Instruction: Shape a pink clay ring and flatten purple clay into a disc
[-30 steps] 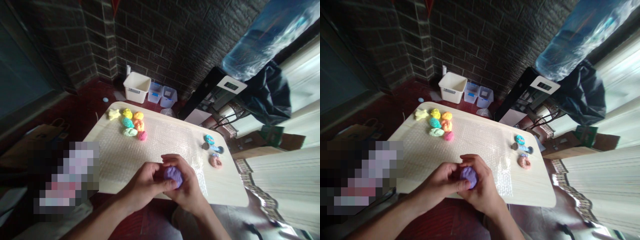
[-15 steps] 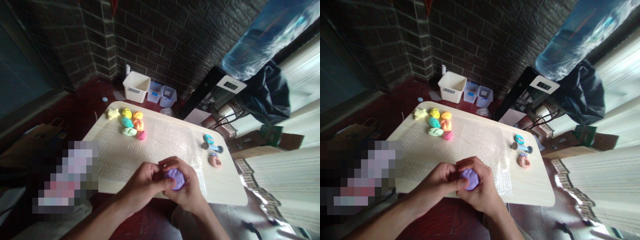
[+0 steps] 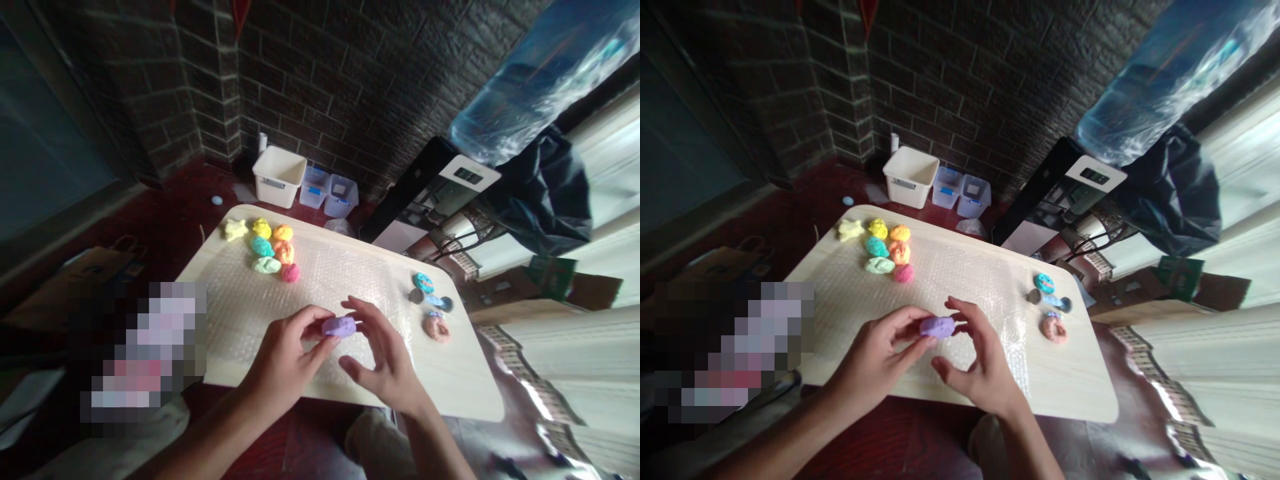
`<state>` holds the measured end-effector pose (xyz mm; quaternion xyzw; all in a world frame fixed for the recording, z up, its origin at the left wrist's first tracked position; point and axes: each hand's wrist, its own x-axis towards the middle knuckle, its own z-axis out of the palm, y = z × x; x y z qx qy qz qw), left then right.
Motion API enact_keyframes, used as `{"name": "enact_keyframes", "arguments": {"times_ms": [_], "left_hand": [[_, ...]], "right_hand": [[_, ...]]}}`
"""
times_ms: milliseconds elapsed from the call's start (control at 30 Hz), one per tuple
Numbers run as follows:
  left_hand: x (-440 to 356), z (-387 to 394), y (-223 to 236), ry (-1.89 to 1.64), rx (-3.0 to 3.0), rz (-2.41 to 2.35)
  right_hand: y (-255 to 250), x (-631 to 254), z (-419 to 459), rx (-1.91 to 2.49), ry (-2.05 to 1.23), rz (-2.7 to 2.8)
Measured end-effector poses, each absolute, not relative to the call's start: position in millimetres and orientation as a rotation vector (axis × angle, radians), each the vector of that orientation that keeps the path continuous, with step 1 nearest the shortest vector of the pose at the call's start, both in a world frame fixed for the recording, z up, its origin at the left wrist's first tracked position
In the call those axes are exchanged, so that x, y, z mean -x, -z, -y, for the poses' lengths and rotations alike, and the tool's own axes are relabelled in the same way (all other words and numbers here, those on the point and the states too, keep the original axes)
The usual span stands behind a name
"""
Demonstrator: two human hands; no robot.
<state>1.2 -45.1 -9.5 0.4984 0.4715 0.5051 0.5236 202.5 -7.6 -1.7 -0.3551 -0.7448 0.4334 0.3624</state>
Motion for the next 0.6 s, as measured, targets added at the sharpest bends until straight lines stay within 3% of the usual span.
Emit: {"name": "enact_keyframes", "arguments": {"times_ms": [233, 600], "left_hand": [[4, 42, 12, -1.231, -1.341, -1.191], [-5, 43, 7, -1.024, -1.084, -0.92]], "right_hand": [[3, -197, 7, 0.869, -1.223, 1.857], [-4, -188, 8, 0.865, -0.976, 2.109]]}}
